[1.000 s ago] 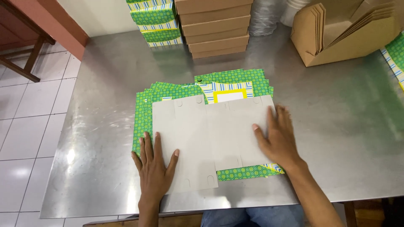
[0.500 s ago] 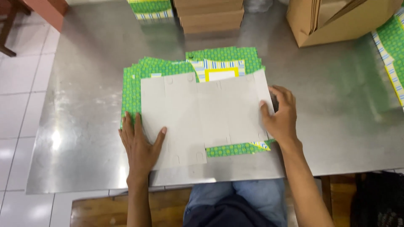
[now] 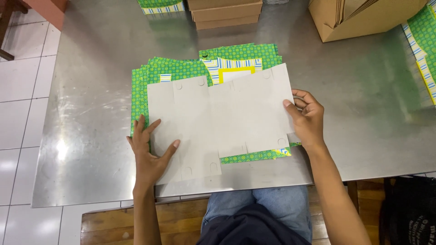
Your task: The person folds a flat cardboard sheet into a small rectangular box, tucks the flaps to secure the shape, and places the finished box on a stack. They then pick up another flat sheet and begin folding it in the same manner.
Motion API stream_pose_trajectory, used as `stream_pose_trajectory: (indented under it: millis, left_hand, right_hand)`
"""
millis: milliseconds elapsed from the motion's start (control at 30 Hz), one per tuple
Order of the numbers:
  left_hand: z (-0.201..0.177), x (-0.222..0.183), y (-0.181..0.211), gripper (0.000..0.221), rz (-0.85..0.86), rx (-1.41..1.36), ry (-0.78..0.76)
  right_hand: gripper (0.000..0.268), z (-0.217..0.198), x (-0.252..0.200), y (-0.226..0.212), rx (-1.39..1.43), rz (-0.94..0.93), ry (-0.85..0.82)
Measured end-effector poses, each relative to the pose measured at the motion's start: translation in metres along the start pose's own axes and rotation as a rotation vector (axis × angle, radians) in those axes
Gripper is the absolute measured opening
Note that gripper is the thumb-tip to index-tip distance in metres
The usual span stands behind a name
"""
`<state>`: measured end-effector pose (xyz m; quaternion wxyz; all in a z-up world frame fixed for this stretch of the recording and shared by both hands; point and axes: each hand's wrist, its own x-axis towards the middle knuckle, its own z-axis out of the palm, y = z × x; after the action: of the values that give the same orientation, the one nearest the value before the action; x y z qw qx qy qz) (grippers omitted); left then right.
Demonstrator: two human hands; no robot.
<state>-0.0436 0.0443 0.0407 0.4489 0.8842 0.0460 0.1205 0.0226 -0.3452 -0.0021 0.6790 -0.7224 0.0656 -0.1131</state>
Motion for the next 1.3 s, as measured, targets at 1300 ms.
stream_pose_trajectory:
  millis: [1300]
  left_hand:
    - [0.1,0.092,0.048,0.101,0.466,0.452,-0.662]
  right_hand:
    - [0.044,0.063,0.069,-0.015,-0.359,-0.194,-0.383]
